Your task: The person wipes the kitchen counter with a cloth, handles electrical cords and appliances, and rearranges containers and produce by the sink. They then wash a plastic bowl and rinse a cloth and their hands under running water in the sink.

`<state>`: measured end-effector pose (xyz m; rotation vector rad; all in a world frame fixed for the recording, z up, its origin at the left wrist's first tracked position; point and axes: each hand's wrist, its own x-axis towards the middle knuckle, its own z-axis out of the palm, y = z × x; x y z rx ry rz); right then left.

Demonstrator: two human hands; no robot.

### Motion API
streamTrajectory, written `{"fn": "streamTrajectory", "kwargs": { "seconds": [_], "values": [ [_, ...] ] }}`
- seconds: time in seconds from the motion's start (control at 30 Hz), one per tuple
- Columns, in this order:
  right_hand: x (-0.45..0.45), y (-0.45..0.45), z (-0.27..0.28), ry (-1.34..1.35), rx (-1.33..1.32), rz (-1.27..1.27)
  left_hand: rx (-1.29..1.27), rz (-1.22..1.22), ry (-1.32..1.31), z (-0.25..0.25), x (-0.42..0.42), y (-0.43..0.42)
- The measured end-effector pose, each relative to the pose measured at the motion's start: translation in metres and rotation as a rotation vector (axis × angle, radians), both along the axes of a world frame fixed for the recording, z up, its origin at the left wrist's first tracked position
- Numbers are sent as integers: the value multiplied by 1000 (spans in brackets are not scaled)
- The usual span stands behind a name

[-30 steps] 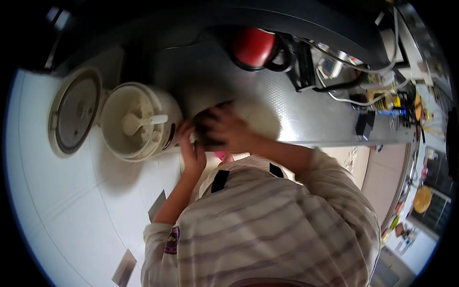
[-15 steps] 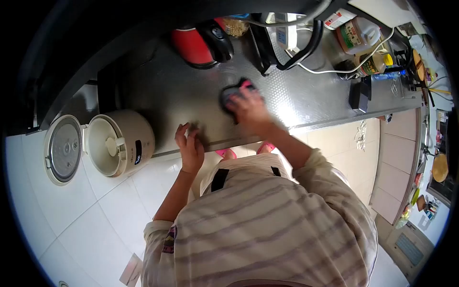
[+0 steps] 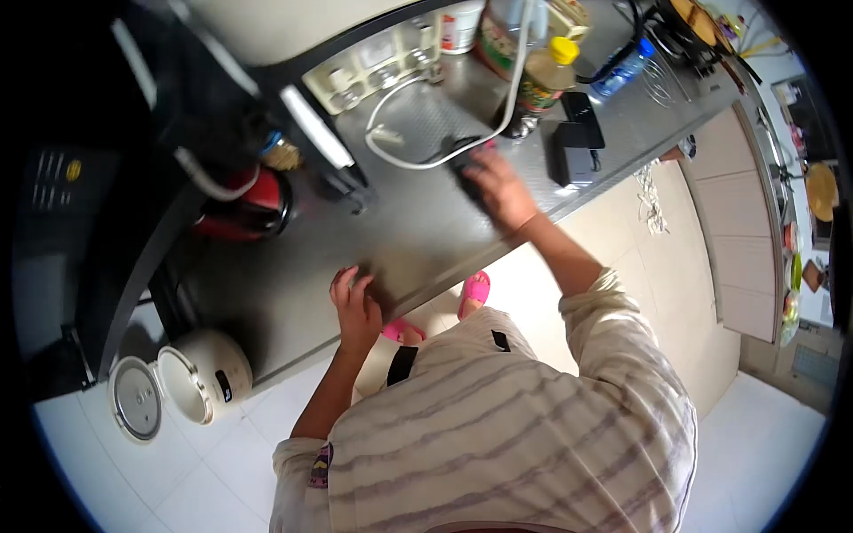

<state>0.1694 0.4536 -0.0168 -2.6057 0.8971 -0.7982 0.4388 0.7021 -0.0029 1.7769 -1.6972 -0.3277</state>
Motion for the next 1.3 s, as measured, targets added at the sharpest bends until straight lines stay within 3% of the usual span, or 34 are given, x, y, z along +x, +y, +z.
{"fn": "streamTrajectory", "kwargs": {
  "seconds": [0.07, 0.13, 0.2, 0.33, 0.4, 0.53, 0.6, 0.77, 0.83, 0.87, 0.93, 1.0, 1.07, 1.13, 1.2, 1.3],
  "values": [
    [11, 19, -14, -60, -92, 100, 0, -43, -1, 7, -24, -29],
    [24, 42, -15, 156, -49, 230, 18, -72, 48, 16, -49, -62],
    [30, 51, -18, 183, 15, 271, 16, -59, 24, 15, -61, -100],
    [-6, 20, -13, 242, 86, 302, -143, 39, 40, 12, -63, -189],
    [-33, 4, -12, 214, 164, 172, -95, 119, -7, 3, -56, -226],
    [-45, -6, -13, 122, 186, 181, -66, 270, -193, -27, -43, -269],
    [-45, -8, -14, 120, 174, 191, 136, 255, -381, -39, -30, -277],
    [-45, -6, -18, 108, 174, 178, 377, 203, -319, -27, -19, -274],
    [-45, -6, -15, 95, 164, 168, 270, 222, 192, -32, -16, -272],
    [-45, -5, -14, 93, 167, 169, 273, 223, 190, -36, -16, -270],
    [-45, -6, -12, 103, 153, 159, 68, 311, 1275, -24, -34, -265],
    [-43, -5, -15, 112, 137, 153, 44, 310, 1394, 1, -45, -260],
    [-42, -5, -14, 113, 140, 136, 21, 180, 1788, 9, -46, -257],
    [-41, -6, -11, 124, 144, 143, 34, 153, 1863, 25, -50, -255],
    [-41, -6, -10, 140, 150, 155, -27, -88, 2013, 25, -46, -252],
    [-40, -5, -12, 149, 142, 150, -91, -158, 2081, 22, -41, -254]
  ]
}}
